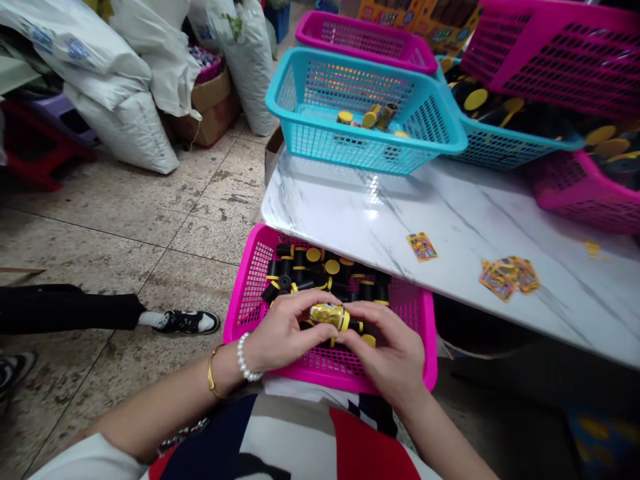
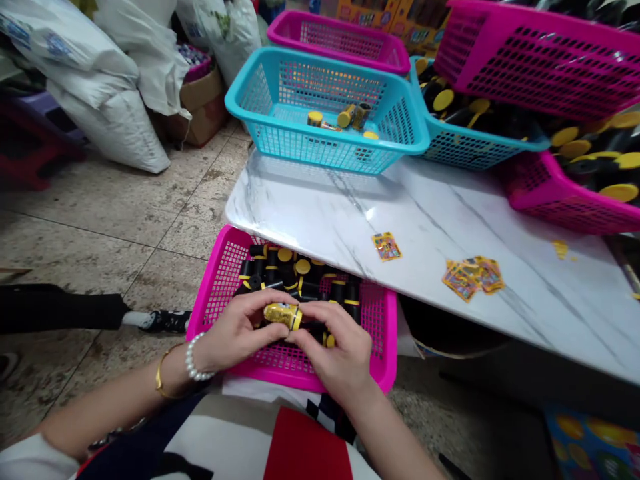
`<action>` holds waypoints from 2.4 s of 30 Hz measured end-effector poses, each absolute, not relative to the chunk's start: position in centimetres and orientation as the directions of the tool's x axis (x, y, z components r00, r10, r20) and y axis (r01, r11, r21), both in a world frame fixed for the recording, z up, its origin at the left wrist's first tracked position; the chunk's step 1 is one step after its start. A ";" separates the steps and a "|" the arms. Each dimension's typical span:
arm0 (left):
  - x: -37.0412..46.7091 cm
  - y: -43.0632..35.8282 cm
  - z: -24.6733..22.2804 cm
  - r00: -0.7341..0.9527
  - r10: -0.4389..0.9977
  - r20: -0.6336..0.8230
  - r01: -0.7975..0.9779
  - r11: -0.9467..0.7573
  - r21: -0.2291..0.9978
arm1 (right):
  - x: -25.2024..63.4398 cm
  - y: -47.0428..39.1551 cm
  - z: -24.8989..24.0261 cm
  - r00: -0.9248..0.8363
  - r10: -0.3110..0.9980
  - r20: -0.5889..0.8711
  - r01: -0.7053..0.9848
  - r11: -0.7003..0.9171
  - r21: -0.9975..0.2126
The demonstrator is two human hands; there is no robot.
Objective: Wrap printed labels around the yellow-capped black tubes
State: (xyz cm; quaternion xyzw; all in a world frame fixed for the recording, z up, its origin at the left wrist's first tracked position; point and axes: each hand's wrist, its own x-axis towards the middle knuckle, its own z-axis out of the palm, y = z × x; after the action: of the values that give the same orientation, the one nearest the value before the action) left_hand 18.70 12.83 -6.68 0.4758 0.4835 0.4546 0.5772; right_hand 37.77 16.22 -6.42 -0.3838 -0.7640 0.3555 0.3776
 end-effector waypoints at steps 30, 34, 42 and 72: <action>19.0 12.1 -7.9 0.090 0.982 0.166 0.339 -0.187 0.922 | 36.5 16.4 -8.3 -0.332 0.858 -0.392 -0.020 -0.422 -0.906; 18.9 12.7 -8.1 0.189 0.964 0.189 0.269 -0.236 0.934 | 36.9 16.2 -9.3 -0.435 0.756 -0.489 -0.134 -0.591 -0.795; 19.3 12.8 -8.6 0.312 0.876 -0.369 -0.286 0.457 0.842 | 38.4 16.6 -7.4 -0.498 0.846 -0.192 0.107 -0.160 -0.981; 20.6 13.0 -8.5 0.428 0.790 -0.439 -0.539 0.613 0.578 | 38.3 16.3 -7.2 -0.446 0.876 0.185 0.150 0.277 -0.949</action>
State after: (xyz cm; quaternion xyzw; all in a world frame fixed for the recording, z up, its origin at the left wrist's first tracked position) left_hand 20.64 12.97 -8.52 0.1781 0.3526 0.4022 0.8260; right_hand 38.27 16.31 -7.21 -0.3648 -0.7031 0.4780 0.3796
